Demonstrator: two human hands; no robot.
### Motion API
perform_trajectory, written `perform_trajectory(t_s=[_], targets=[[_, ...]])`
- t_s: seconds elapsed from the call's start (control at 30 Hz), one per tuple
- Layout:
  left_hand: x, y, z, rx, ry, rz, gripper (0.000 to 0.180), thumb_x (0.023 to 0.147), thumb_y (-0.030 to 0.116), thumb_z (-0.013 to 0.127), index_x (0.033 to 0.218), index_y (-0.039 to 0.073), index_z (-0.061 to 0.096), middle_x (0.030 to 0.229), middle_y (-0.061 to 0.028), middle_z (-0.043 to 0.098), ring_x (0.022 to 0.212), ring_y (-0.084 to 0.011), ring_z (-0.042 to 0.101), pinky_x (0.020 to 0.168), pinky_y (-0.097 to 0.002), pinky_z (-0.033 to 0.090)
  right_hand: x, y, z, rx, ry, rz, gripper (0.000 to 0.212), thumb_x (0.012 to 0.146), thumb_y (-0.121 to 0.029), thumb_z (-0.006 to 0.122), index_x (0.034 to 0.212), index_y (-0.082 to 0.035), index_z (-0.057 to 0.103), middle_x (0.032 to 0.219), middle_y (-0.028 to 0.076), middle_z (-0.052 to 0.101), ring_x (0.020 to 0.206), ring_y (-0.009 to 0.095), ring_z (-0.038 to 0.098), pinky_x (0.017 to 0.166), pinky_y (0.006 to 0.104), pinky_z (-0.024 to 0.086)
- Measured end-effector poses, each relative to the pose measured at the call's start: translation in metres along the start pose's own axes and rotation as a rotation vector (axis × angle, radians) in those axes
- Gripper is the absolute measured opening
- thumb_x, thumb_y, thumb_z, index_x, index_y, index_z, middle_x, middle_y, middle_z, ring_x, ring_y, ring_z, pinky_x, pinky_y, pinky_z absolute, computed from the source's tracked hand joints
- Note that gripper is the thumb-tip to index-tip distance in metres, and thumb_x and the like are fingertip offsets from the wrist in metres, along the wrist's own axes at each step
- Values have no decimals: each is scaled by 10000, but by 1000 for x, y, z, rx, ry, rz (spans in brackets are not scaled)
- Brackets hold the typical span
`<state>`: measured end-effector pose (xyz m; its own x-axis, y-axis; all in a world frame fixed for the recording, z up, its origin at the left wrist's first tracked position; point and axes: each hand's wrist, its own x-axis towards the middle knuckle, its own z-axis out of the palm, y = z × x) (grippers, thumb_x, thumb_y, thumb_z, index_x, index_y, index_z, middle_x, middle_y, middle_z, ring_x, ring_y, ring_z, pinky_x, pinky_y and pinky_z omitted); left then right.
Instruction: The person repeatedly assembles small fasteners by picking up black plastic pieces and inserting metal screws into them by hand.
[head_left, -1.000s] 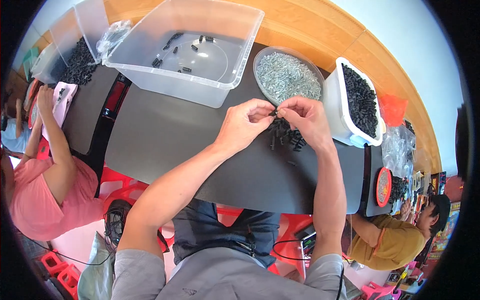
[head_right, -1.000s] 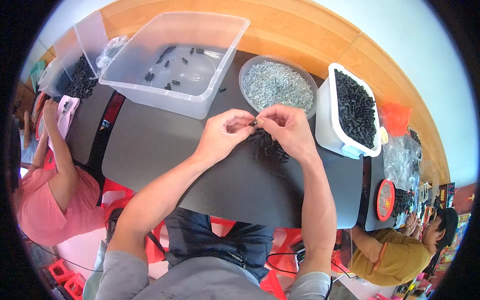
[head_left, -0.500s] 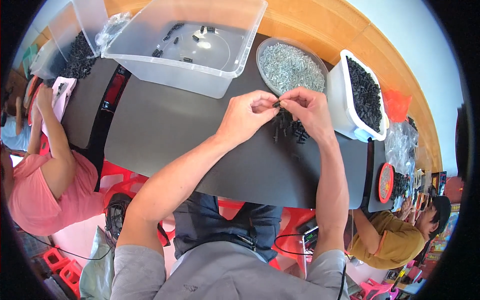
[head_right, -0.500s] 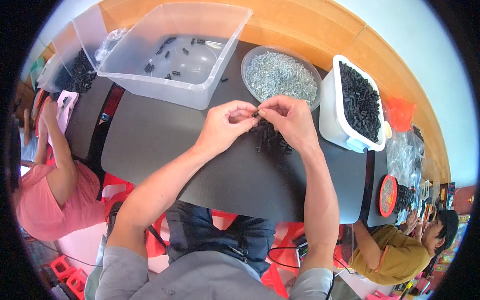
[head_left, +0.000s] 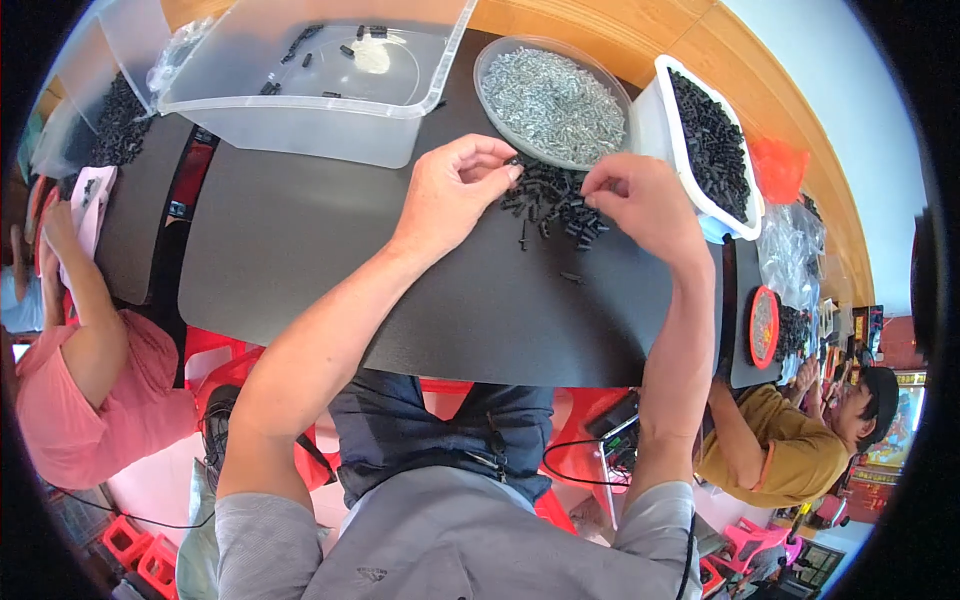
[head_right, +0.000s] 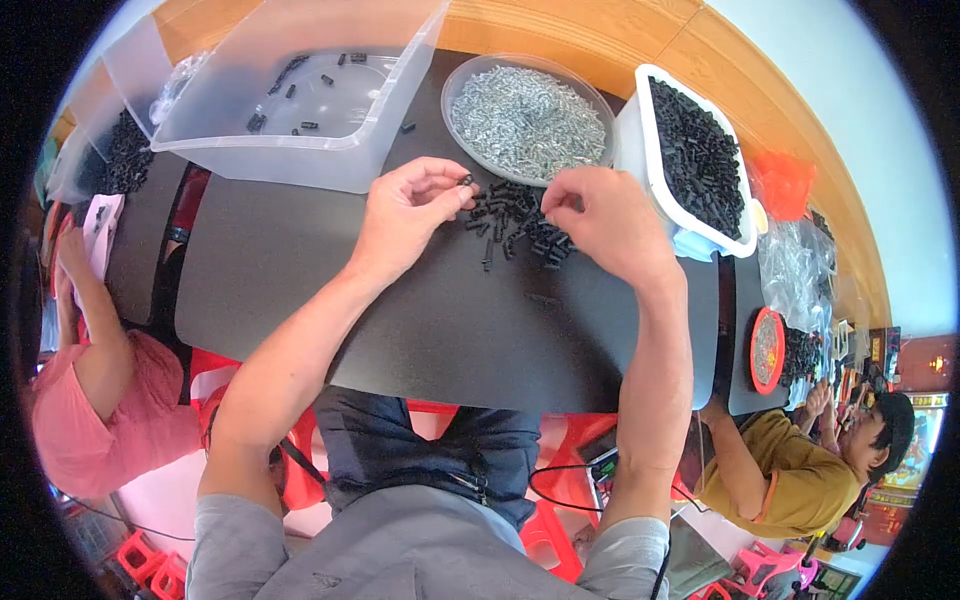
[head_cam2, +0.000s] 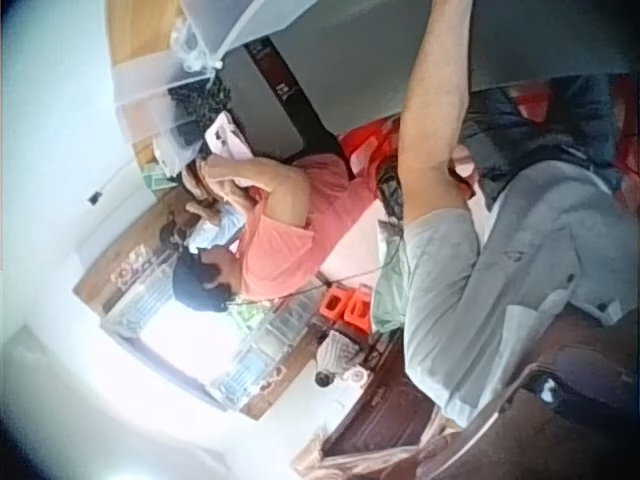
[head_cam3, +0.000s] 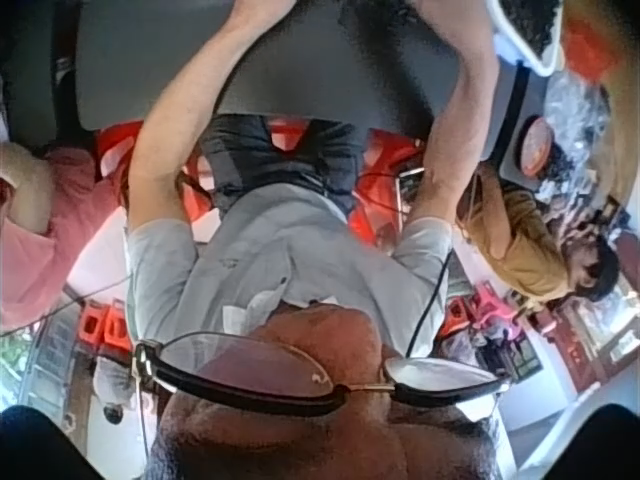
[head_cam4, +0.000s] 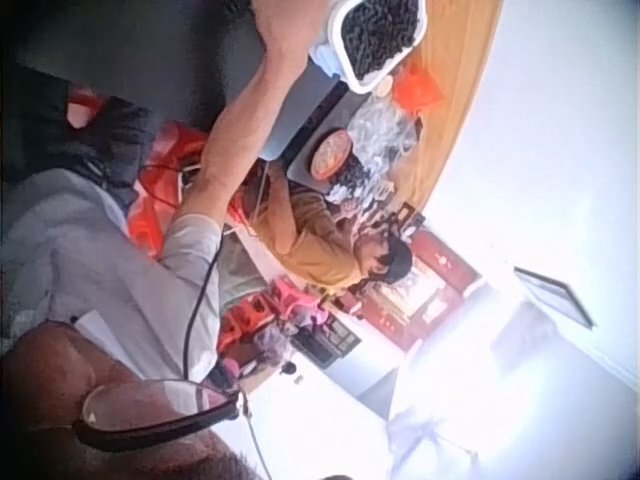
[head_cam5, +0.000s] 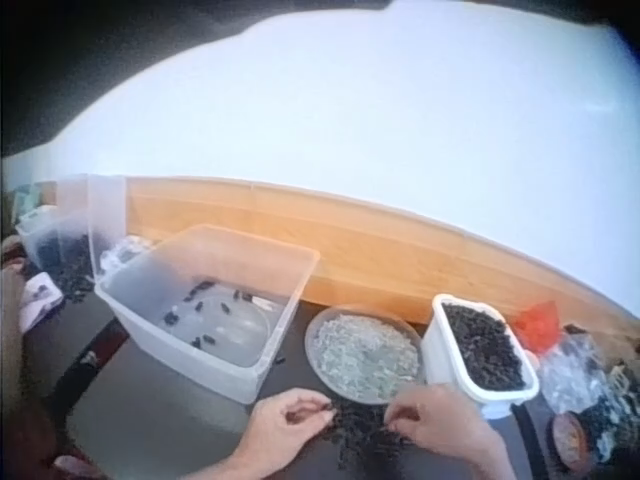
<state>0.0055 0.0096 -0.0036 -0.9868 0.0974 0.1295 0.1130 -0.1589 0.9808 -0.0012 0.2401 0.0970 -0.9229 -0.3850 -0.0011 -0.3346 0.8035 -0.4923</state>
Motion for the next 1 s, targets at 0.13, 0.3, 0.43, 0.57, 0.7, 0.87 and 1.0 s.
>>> perform_trajectory(t_s=[0.13,0.3,0.43,0.57,0.7,0.87,1.0], targets=[[0,2,-1,37,6,3,198,904,83,745,1073,-7,695,945,-72,745,852,-86,683,794,-249,544,-21,3,5,-204,-142,28,84,793,-70,678,860,-46,725,844,148,713,831,336,692,752,436,532],[2,-1,-1,60,9,9,209,901,88,750,1079,-8,697,946,-77,743,859,-92,684,796,-252,545,-43,12,12,-183,-122,80,86,795,-71,692,874,-51,719,863,139,704,825,338,687,748,437,529],[1,2,-3,57,8,5,209,902,87,749,1081,-8,698,947,-73,738,867,-92,681,805,-254,545,-45,15,18,-76,23,109,72,831,-78,682,893,-54,708,873,134,693,820,334,684,735,432,528],[2,0,1,58,15,6,203,902,81,747,1079,-7,700,944,-61,726,859,-88,669,812,-252,544,-31,9,29,-17,151,-15,58,854,-83,664,889,-54,700,861,128,681,825,335,682,726,434,530],[2,-5,-1,1,36,19,201,900,86,749,1074,-4,703,941,-54,718,854,-88,660,809,-251,543,-13,-4,44,-104,153,-130,79,831,-46,684,906,-33,705,854,118,674,790,317,674,710,413,522],[3,-6,-3,4,62,44,190,912,81,742,1075,-3,696,943,-46,711,849,-91,665,779,-244,536,4,-4,47,-184,136,-89,79,834,-66,685,904,-52,720,856,117,674,817,325,672,744,423,523],[4,-7,-5,-9,83,7,210,896,102,748,1076,0,706,952,-55,712,860,-93,651,810,-262,538,3,-10,56,-123,137,-152,64,846,-103,693,902,-86,718,889,107,671,841,347,681,754,458,538]])
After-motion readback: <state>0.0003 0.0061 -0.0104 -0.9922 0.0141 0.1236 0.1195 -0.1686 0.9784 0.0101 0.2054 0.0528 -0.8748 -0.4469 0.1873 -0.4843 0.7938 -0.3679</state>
